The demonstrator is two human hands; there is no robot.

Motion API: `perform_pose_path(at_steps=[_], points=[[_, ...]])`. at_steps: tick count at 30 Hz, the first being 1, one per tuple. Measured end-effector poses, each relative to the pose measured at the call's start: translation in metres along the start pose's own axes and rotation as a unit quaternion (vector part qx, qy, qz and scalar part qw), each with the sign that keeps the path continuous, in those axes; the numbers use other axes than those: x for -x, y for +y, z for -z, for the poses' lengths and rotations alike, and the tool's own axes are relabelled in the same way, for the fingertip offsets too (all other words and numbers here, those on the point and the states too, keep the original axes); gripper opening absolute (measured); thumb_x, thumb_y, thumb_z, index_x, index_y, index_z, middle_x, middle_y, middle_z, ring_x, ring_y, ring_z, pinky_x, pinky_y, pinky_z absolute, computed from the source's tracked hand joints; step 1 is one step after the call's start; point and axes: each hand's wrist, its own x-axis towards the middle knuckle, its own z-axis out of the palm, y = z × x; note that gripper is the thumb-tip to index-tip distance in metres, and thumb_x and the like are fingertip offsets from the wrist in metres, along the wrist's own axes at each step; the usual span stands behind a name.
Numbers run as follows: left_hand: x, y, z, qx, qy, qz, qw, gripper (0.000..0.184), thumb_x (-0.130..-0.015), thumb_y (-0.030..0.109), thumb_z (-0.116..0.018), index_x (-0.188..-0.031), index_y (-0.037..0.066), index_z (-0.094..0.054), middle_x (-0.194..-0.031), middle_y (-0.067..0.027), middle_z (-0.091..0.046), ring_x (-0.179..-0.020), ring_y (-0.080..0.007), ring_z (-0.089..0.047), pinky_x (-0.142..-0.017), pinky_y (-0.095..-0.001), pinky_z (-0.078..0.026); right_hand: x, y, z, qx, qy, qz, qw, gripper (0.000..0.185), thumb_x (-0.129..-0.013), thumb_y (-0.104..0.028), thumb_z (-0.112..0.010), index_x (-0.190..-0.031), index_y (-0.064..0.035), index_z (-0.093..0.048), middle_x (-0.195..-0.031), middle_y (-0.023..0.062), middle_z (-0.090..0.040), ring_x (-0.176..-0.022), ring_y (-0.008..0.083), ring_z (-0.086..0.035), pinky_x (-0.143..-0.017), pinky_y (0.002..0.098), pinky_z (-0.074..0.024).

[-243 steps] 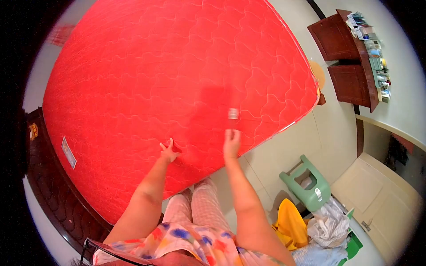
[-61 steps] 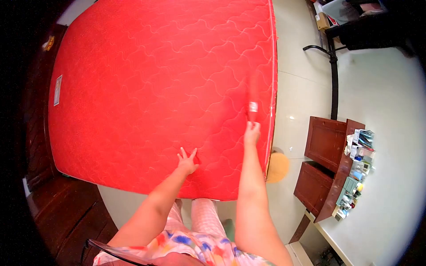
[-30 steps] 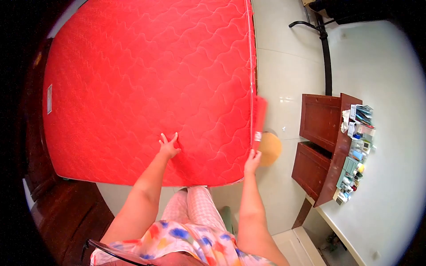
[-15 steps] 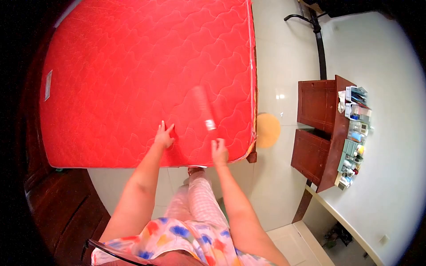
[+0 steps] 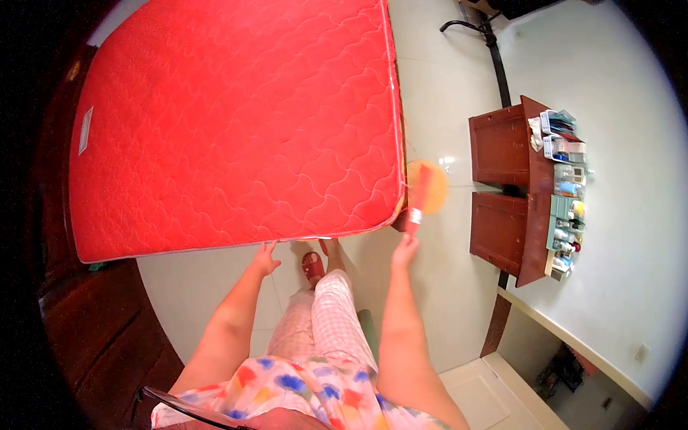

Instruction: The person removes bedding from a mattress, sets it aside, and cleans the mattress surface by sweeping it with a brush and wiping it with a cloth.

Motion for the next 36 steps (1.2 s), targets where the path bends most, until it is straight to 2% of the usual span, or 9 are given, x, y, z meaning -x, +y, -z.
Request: perform_pose_path(at_steps=[2,5,10,15,21,22,24,29,36], points=[[0.007,0.001,-0.003,-0.001,0.003,-0.003,1.000,0.083,-0.071,0.030,-0.065,-0.139,0.028,-0.017,-0.144,-0.0183,-0.012,-0.131,-0.0348,-0.019,-0.106,-0.0385,-0.023,-0.016,0.016,0.036,-0.017,0.078,-0.157,0.984,0.029,-0.089,-0.028,-0.047,-0.095,0.0001,-0.049,-0.088,0.0171,-0.058,-0.079,0.0324,-0.056,-0.072,0.0420,-0.0431],[0.017,0.018,-0.006,0.000,0.027,-0.010,1.000,0.080,-0.072,0.028,-0.064,-0.139,0.025,-0.020,-0.143,-0.0192,-0.016,-0.130,-0.0336,-0.023,-0.105,-0.0379,-0.025,-0.016,0.030,0.067,-0.042,0.123,-0.157,0.979,0.030,-0.089,-0.029,-0.047,-0.095,0.0003,-0.049,-0.088,0.0190,-0.059,-0.078,0.0337,-0.056,-0.071,0.0417,-0.0438],[0.032,0.065,0.001,0.076,0.111,-0.118,0.984,0.070,-0.073,0.021,-0.064,-0.135,0.017,-0.030,-0.139,-0.0181,-0.026,-0.126,-0.0309,-0.031,-0.103,-0.0361,-0.029,0.044,-0.019,0.078,-0.088,-0.147,0.082,0.982,0.025,-0.087,-0.027,-0.051,-0.090,-0.0027,-0.051,-0.075,0.0138,-0.058,-0.067,0.0265,-0.056,-0.062,0.0376,-0.0444],[0.045,0.127,0.011,0.059,0.131,-0.127,0.981,0.066,-0.074,0.017,-0.064,-0.132,0.013,-0.034,-0.136,-0.0171,-0.032,-0.126,-0.0295,-0.032,-0.103,-0.0356,-0.029,0.046,-0.040,0.100,0.178,-0.377,0.210,0.885,0.025,-0.084,-0.033,-0.054,-0.094,-0.0103,-0.054,-0.072,0.0139,-0.062,-0.069,0.0357,-0.059,-0.063,0.0456,-0.0461],[0.063,0.218,-0.004,0.056,0.156,-0.113,0.980,0.063,-0.075,0.018,-0.064,-0.130,0.008,-0.036,-0.132,-0.0187,-0.038,-0.124,-0.0295,-0.034,-0.102,-0.0354,-0.030,-0.056,0.073,0.141,0.123,-0.131,0.084,0.980,0.026,-0.087,-0.034,-0.046,-0.096,-0.0098,-0.050,-0.077,0.0174,-0.062,-0.073,0.0368,-0.059,-0.064,0.0469,-0.0452],[0.062,0.234,-0.013,0.060,0.157,-0.113,0.979,0.062,-0.075,0.017,-0.064,-0.130,0.007,-0.037,-0.132,-0.0191,-0.038,-0.124,-0.0298,-0.035,-0.102,-0.0354,-0.031,-0.082,0.078,0.163,0.085,-0.161,-0.052,0.982,0.024,-0.088,-0.031,-0.046,-0.094,-0.0071,-0.050,-0.076,0.0176,-0.062,-0.074,0.0363,-0.059,-0.063,0.0457,-0.0448],[0.057,0.269,-0.032,0.070,0.158,-0.118,0.978,0.062,-0.075,0.016,-0.063,-0.130,0.007,-0.037,-0.130,-0.0196,-0.039,-0.122,-0.0303,-0.037,-0.101,-0.0355,-0.032,-0.123,0.090,0.210,0.063,-0.050,-0.051,0.995,0.025,-0.088,-0.030,-0.046,-0.093,-0.0059,-0.049,-0.077,0.0172,-0.062,-0.073,0.0350,-0.059,-0.062,0.0442,-0.0446],[0.068,0.391,-0.063,0.085,0.135,-0.111,0.981,0.060,-0.074,0.014,-0.062,-0.129,0.006,-0.038,-0.127,-0.0206,-0.043,-0.119,-0.0304,-0.040,-0.099,-0.0350,-0.034,-0.215,0.124,0.311,0.076,-0.081,-0.043,0.993,0.027,-0.086,-0.034,-0.048,-0.094,-0.0078,-0.050,-0.077,0.0167,-0.062,-0.074,0.0363,-0.059,-0.063,0.0459,-0.0446],[0.090,0.546,-0.066,0.061,0.166,-0.272,0.946,0.056,-0.072,0.010,-0.062,-0.124,0.000,-0.043,-0.122,-0.0199,-0.048,-0.111,-0.0308,-0.048,-0.094,-0.0339,-0.038,-0.270,0.134,0.391,0.085,-0.106,0.026,0.990,0.029,-0.084,-0.037,-0.050,-0.093,-0.0092,-0.053,-0.080,0.0163,-0.063,-0.075,0.0363,-0.060,-0.065,0.0461,-0.0454]])
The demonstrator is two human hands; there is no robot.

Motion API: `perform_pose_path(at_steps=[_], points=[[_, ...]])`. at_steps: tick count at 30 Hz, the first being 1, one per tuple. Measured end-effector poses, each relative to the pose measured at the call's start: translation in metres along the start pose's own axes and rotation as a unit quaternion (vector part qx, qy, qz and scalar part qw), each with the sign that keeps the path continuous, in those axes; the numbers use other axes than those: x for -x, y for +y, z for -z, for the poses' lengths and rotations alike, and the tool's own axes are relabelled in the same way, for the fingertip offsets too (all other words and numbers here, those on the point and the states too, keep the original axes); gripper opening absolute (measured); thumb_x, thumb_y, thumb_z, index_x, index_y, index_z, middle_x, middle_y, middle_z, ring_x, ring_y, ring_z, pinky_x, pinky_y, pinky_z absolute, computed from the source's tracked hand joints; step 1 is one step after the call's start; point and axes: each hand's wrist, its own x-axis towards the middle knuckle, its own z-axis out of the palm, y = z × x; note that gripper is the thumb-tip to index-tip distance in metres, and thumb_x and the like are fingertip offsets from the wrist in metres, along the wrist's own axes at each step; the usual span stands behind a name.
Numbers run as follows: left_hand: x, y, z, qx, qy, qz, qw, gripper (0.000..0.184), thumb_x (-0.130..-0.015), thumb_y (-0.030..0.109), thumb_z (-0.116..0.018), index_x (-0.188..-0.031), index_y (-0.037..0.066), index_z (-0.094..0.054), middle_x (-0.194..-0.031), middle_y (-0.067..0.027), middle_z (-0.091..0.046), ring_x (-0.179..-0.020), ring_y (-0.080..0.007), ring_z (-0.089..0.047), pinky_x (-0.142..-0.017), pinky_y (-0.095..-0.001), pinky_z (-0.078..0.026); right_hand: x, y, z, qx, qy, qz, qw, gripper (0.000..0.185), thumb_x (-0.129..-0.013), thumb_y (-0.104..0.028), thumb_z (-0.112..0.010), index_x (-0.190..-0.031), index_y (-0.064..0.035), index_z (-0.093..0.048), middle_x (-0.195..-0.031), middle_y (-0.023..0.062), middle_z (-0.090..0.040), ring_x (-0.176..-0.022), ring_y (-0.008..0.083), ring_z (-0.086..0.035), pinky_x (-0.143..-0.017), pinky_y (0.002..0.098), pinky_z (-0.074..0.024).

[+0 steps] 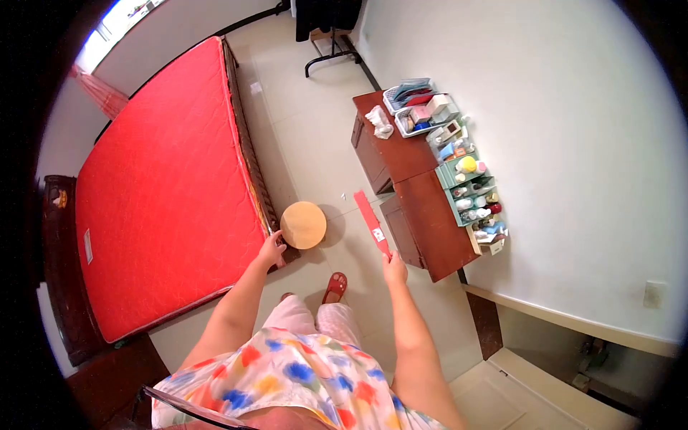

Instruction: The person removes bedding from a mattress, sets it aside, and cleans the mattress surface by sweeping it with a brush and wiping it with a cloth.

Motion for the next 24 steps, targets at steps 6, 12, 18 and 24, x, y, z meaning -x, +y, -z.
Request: perform_pose_path(at_steps=[6,12,18,24], points=[[-0.060,0.089,-0.001,-0.008,-0.002,-0.018,1.000,0.053,-0.074,0.012,-0.061,-0.125,0.011,-0.044,-0.123,-0.0187,-0.047,-0.114,-0.0325,-0.044,-0.095,-0.0354,-0.037,-0.018,-0.016,0.034,-0.065,0.004,-0.039,0.997,0.028,-0.083,-0.033,-0.054,-0.092,-0.0063,-0.054,-0.082,0.0173,-0.063,-0.080,0.0356,-0.059,-0.068,0.0445,-0.0448],[-0.150,0.172,-0.025,-0.014,-0.023,-0.118,0.993,0.054,-0.072,0.011,-0.061,-0.123,0.011,-0.044,-0.126,-0.0149,-0.045,-0.117,-0.0314,-0.042,-0.097,-0.0371,-0.036,-0.069,-0.037,0.060,-0.075,0.011,-0.021,0.997,0.028,-0.084,-0.032,-0.054,-0.092,-0.0052,-0.053,-0.082,0.0186,-0.062,-0.079,0.0363,-0.059,-0.066,0.0431,-0.0450],[-0.286,0.236,-0.069,-0.079,-0.049,-0.165,0.982,0.051,-0.074,0.012,-0.057,-0.123,0.012,-0.044,-0.137,-0.0107,-0.032,-0.117,-0.0323,-0.040,-0.098,-0.0380,-0.036,-0.160,-0.050,0.051,-0.108,0.060,-0.028,0.992,0.030,-0.085,-0.032,-0.054,-0.092,-0.0031,-0.053,-0.078,0.0180,-0.061,-0.074,0.0333,-0.060,-0.064,0.0395,-0.0457],[-0.413,0.285,-0.112,-0.266,-0.110,-0.222,0.932,0.032,-0.079,0.008,-0.048,-0.111,0.006,-0.055,-0.144,-0.0059,-0.015,-0.108,-0.0286,-0.047,-0.090,-0.0373,-0.043,-0.240,-0.082,0.034,-0.191,0.077,-0.065,0.976,0.028,-0.086,-0.028,-0.053,-0.096,-0.0023,-0.053,-0.078,0.0178,-0.061,-0.071,0.0322,-0.060,-0.063,0.0385,-0.0459]])
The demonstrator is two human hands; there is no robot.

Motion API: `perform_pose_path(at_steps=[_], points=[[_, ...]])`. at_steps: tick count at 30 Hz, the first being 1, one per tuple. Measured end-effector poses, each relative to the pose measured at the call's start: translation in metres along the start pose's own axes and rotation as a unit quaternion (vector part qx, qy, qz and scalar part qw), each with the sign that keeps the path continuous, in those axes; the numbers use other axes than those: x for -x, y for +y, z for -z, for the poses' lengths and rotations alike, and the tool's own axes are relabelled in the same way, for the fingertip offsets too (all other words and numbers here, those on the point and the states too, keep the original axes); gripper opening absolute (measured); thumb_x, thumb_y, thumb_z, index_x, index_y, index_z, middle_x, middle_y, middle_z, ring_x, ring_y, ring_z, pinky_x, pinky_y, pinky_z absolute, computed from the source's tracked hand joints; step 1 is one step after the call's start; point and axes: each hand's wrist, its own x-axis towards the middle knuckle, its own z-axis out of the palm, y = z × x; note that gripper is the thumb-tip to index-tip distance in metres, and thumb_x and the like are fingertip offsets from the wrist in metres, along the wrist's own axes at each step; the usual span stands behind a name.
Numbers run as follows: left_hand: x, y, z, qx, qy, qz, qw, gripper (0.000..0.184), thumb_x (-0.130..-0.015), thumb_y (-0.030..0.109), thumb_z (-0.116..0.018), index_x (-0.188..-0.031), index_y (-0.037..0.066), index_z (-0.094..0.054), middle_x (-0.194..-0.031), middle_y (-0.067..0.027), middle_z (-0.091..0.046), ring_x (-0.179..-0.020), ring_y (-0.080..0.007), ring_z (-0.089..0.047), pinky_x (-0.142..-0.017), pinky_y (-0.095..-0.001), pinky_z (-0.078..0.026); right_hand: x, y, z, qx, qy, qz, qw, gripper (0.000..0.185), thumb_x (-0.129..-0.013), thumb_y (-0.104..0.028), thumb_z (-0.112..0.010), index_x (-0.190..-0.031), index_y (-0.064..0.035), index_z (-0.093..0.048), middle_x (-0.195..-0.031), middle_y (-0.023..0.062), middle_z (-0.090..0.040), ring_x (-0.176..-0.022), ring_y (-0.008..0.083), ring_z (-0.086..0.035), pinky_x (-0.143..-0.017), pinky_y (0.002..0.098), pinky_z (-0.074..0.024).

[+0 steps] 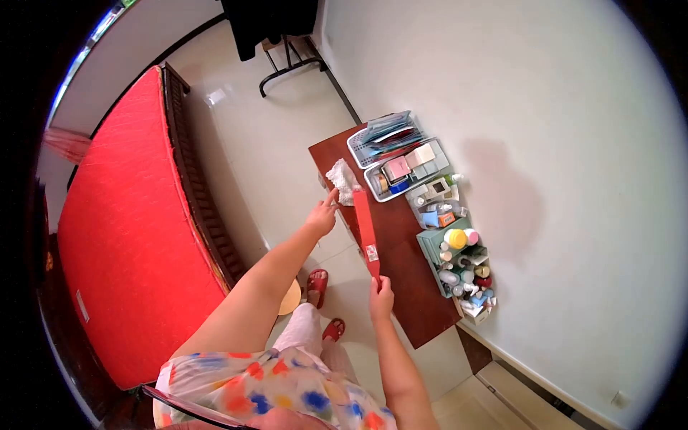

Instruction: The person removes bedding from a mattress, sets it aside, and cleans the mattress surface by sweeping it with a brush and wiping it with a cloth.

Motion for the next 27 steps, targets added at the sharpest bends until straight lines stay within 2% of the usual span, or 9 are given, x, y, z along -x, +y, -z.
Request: perform_pose_path(at_steps=[5,7,11,15,19,20,23,25,27], points=[[-0.072,-0.022,-0.039,-0.041,-0.010,-0.028,0.999,0.023,-0.081,0.007,-0.045,-0.097,0.002,-0.060,-0.141,-0.0049,-0.024,-0.100,-0.0270,-0.050,-0.082,-0.0360,-0.048,-0.036,-0.011,-0.006,0.000,-0.035,-0.013,0.999,0.028,-0.085,-0.027,-0.055,-0.096,-0.0010,-0.054,-0.078,0.0184,-0.061,-0.070,0.0315,-0.061,-0.062,0.0374,-0.0463],[-0.079,-0.033,-0.045,0.079,-0.019,0.009,0.997,0.032,-0.080,0.004,-0.048,-0.111,0.002,-0.053,-0.136,-0.0097,-0.031,-0.106,-0.0288,-0.048,-0.089,-0.0372,-0.044,-0.048,-0.005,-0.008,0.003,-0.040,-0.005,0.999,0.028,-0.085,-0.027,-0.055,-0.096,-0.0011,-0.054,-0.078,0.0185,-0.061,-0.070,0.0310,-0.061,-0.062,0.0373,-0.0465],[-0.047,-0.056,-0.028,0.172,0.063,0.080,0.980,0.034,-0.071,0.011,-0.062,-0.103,0.002,-0.054,-0.109,-0.0156,-0.053,-0.094,-0.0303,-0.055,-0.081,-0.0383,-0.046,-0.077,-0.028,-0.008,-0.035,-0.078,-0.011,0.996,0.028,-0.085,-0.027,-0.055,-0.095,-0.0009,-0.054,-0.080,0.0183,-0.061,-0.072,0.0298,-0.061,-0.064,0.0359,-0.0468],[0.022,-0.079,0.037,0.327,0.068,0.324,0.885,0.031,-0.063,0.015,-0.070,-0.084,0.003,-0.051,-0.088,-0.0171,-0.059,-0.081,-0.0325,-0.058,-0.072,-0.0391,-0.047,-0.119,-0.049,-0.035,-0.052,-0.106,0.063,0.991,0.023,-0.087,-0.021,-0.055,-0.092,0.0013,-0.052,-0.069,0.0048,-0.054,-0.060,0.0106,-0.049,-0.055,0.0262,-0.0418],[0.114,-0.142,0.036,0.371,0.208,0.469,0.774,0.036,-0.070,0.005,-0.064,-0.103,0.004,-0.049,-0.091,-0.0167,-0.059,-0.083,-0.0312,-0.058,-0.074,-0.0392,-0.047,-0.159,-0.114,-0.051,-0.020,-0.201,0.151,0.968,0.023,-0.087,-0.021,-0.055,-0.092,0.0012,-0.052,-0.067,0.0064,-0.055,-0.060,0.0114,-0.050,-0.055,0.0268,-0.0418],[0.139,-0.148,0.048,0.275,0.253,0.465,0.802,0.035,-0.071,0.003,-0.060,-0.105,0.005,-0.050,-0.095,-0.0173,-0.060,-0.086,-0.0310,-0.059,-0.075,-0.0392,-0.047,-0.166,-0.134,-0.056,-0.024,-0.230,0.142,0.963,0.022,-0.088,-0.020,-0.054,-0.093,0.0009,-0.052,-0.069,0.0054,-0.056,-0.061,0.0109,-0.050,-0.055,0.0267,-0.0419],[0.196,-0.195,0.030,0.287,0.293,0.517,0.751,0.021,-0.074,0.002,-0.052,-0.094,0.002,-0.054,-0.087,-0.0173,-0.059,-0.080,-0.0307,-0.058,-0.071,-0.0387,-0.047,-0.196,-0.164,-0.087,0.012,-0.312,0.164,0.936,0.022,-0.088,-0.020,-0.054,-0.096,0.0006,-0.051,-0.078,0.0036,-0.058,-0.067,0.0094,-0.052,-0.058,0.0250,-0.0428],[0.232,-0.206,0.029,0.350,0.343,0.514,0.704,0.013,-0.076,0.002,-0.045,-0.084,0.000,-0.055,-0.076,-0.0151,-0.057,-0.071,-0.0277,-0.058,-0.064,-0.0372,-0.048,-0.201,-0.195,-0.106,0.028,-0.319,0.212,0.923,0.021,-0.087,-0.020,-0.054,-0.094,0.0000,-0.052,-0.078,0.0057,-0.060,-0.069,0.0112,-0.054,-0.061,0.0258,-0.0439],[0.253,-0.194,0.065,0.434,0.423,0.527,0.596,0.012,-0.079,0.004,-0.041,-0.078,0.001,-0.052,-0.069,-0.0095,-0.056,-0.065,-0.0211,-0.054,-0.058,-0.0331,-0.045,-0.199,-0.231,-0.129,0.040,-0.342,0.243,0.907,0.021,-0.087,-0.021,-0.055,-0.092,-0.0006,-0.054,-0.075,0.0066,-0.060,-0.068,0.0129,-0.056,-0.062,0.0275,-0.0447]])
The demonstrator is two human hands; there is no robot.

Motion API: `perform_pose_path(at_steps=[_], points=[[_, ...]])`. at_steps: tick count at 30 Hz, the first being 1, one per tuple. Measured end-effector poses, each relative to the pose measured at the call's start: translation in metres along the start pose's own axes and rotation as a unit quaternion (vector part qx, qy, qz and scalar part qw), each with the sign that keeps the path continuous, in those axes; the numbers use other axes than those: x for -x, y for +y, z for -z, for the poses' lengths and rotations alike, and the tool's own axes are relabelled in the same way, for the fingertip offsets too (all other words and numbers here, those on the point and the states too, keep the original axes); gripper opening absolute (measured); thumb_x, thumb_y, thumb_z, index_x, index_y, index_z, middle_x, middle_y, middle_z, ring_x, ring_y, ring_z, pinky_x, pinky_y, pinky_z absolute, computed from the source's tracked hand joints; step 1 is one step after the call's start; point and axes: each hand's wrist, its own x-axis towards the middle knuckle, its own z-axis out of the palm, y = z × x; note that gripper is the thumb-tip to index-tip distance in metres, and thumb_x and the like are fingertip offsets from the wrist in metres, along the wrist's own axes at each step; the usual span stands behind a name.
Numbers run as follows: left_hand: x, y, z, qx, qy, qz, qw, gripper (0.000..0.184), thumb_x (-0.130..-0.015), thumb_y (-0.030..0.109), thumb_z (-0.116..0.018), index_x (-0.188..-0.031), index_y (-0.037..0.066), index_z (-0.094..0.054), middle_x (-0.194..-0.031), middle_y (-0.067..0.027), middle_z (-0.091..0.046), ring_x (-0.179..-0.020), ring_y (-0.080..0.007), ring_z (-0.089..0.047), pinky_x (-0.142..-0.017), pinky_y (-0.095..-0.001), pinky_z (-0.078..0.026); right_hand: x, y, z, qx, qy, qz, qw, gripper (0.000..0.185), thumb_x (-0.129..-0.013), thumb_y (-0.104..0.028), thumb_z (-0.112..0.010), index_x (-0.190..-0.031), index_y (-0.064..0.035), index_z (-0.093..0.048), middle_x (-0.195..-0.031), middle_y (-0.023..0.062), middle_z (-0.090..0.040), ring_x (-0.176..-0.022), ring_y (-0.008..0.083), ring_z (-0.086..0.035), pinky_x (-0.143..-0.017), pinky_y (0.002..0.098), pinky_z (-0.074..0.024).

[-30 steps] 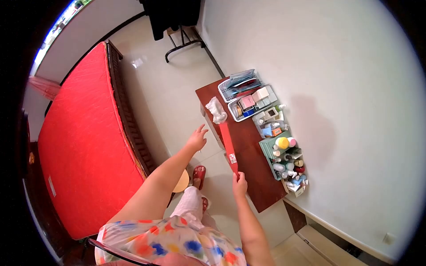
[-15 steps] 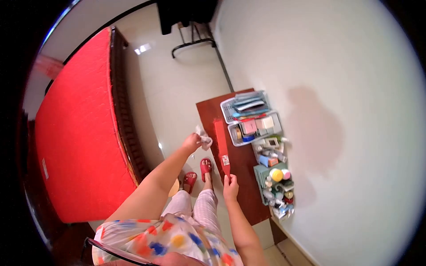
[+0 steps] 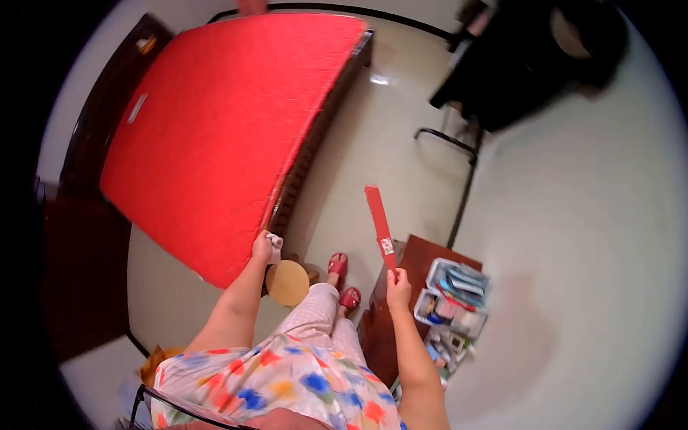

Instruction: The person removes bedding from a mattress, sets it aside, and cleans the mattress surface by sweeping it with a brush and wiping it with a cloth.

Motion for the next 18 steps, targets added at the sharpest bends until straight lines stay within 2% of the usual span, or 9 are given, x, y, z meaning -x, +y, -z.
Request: perform_pose_path(at_steps=[1,2,5,6,9,12,13,15,18], points=[[0.003,0.015,0.015,0.069,0.027,0.030,0.997,0.014,-0.080,0.005,-0.038,-0.075,0.001,-0.051,-0.066,-0.0067,-0.055,-0.061,-0.0178,-0.052,-0.055,-0.0310,-0.044,-0.014,-0.008,-0.012,0.001,-0.007,0.033,0.999,0.022,-0.087,-0.021,-0.054,-0.093,-0.0007,-0.054,-0.073,0.0058,-0.060,-0.066,0.0125,-0.055,-0.061,0.0273,-0.0444],[-0.036,-0.012,0.023,0.255,0.037,0.111,0.960,0.019,-0.082,0.009,-0.035,-0.068,0.003,-0.046,-0.064,-0.0052,-0.052,-0.057,-0.0153,-0.048,-0.051,-0.0296,-0.040,-0.035,-0.027,-0.024,0.006,-0.032,0.022,0.999,0.022,-0.087,-0.022,-0.054,-0.093,-0.0008,-0.054,-0.072,0.0053,-0.059,-0.065,0.0119,-0.054,-0.059,0.0271,-0.0438],[-0.072,-0.045,0.044,0.463,0.125,0.118,0.869,0.018,-0.080,0.007,-0.035,-0.066,0.003,-0.046,-0.058,-0.0073,-0.047,-0.054,-0.0178,-0.050,-0.049,-0.0320,-0.041,-0.075,-0.057,-0.070,0.053,-0.108,0.052,0.991,0.022,-0.087,-0.022,-0.054,-0.093,-0.0012,-0.054,-0.070,0.0041,-0.057,-0.062,0.0105,-0.051,-0.057,0.0263,-0.0421],[-0.073,-0.044,0.057,0.110,0.150,0.110,0.976,0.020,-0.083,0.017,-0.037,-0.077,0.002,-0.049,-0.072,-0.0122,-0.053,-0.066,-0.0227,-0.056,-0.058,-0.0348,-0.046,-0.088,-0.069,-0.088,0.071,-0.132,0.061,0.987,0.022,-0.087,-0.023,-0.054,-0.094,-0.0013,-0.054,-0.069,0.0037,-0.057,-0.061,0.0101,-0.050,-0.056,0.0261,-0.0416],[-0.102,-0.048,0.080,-0.142,0.315,0.108,0.932,0.020,-0.084,0.019,-0.042,-0.092,0.002,-0.048,-0.092,-0.0176,-0.054,-0.085,-0.0302,-0.056,-0.072,-0.0380,-0.046,-0.124,-0.102,-0.152,0.099,-0.219,0.058,0.969,0.024,-0.087,-0.023,-0.054,-0.096,-0.0010,-0.053,-0.068,0.0042,-0.056,-0.061,0.0103,-0.049,-0.056,0.0263,-0.0411],[-0.134,-0.064,0.098,-0.126,0.287,0.162,0.935,0.024,-0.081,0.017,-0.049,-0.100,0.003,-0.044,-0.103,-0.0198,-0.049,-0.097,-0.0353,-0.051,-0.080,-0.0402,-0.044,-0.154,-0.137,-0.232,0.095,-0.289,0.076,0.950,0.026,-0.087,-0.024,-0.055,-0.099,-0.0005,-0.052,-0.069,0.0066,-0.057,-0.062,0.0119,-0.051,-0.057,0.0275,-0.0420],[-0.143,-0.070,0.104,-0.120,0.265,0.193,0.937,0.023,-0.080,0.015,-0.051,-0.099,0.003,-0.044,-0.103,-0.0199,-0.050,-0.096,-0.0356,-0.051,-0.080,-0.0404,-0.044,-0.159,-0.148,-0.259,0.097,-0.311,0.081,0.942,0.026,-0.087,-0.023,-0.055,-0.099,-0.0005,-0.052,-0.070,0.0070,-0.058,-0.063,0.0124,-0.051,-0.058,0.0279,-0.0424],[-0.167,-0.076,0.114,-0.110,0.219,0.244,0.938,0.023,-0.078,0.011,-0.053,-0.098,0.002,-0.044,-0.103,-0.0199,-0.050,-0.094,-0.0362,-0.052,-0.080,-0.0407,-0.044,-0.172,-0.162,-0.319,0.119,-0.366,0.078,0.920,0.028,-0.085,-0.026,-0.056,-0.100,-0.0020,-0.053,-0.077,0.0110,-0.063,-0.069,0.0188,-0.059,-0.062,0.0315,-0.0452],[-0.201,-0.095,0.109,-0.097,0.231,0.235,0.939,0.023,-0.075,0.005,-0.055,-0.096,0.003,-0.046,-0.095,-0.0178,-0.054,-0.088,-0.0356,-0.055,-0.075,-0.0386,-0.046,-0.181,-0.217,-0.395,0.222,-0.456,0.128,0.853,0.032,-0.083,-0.032,-0.056,-0.101,-0.0067,-0.054,-0.091,0.0139,-0.064,-0.084,0.0289,-0.061,-0.069,0.0368,-0.0467]])
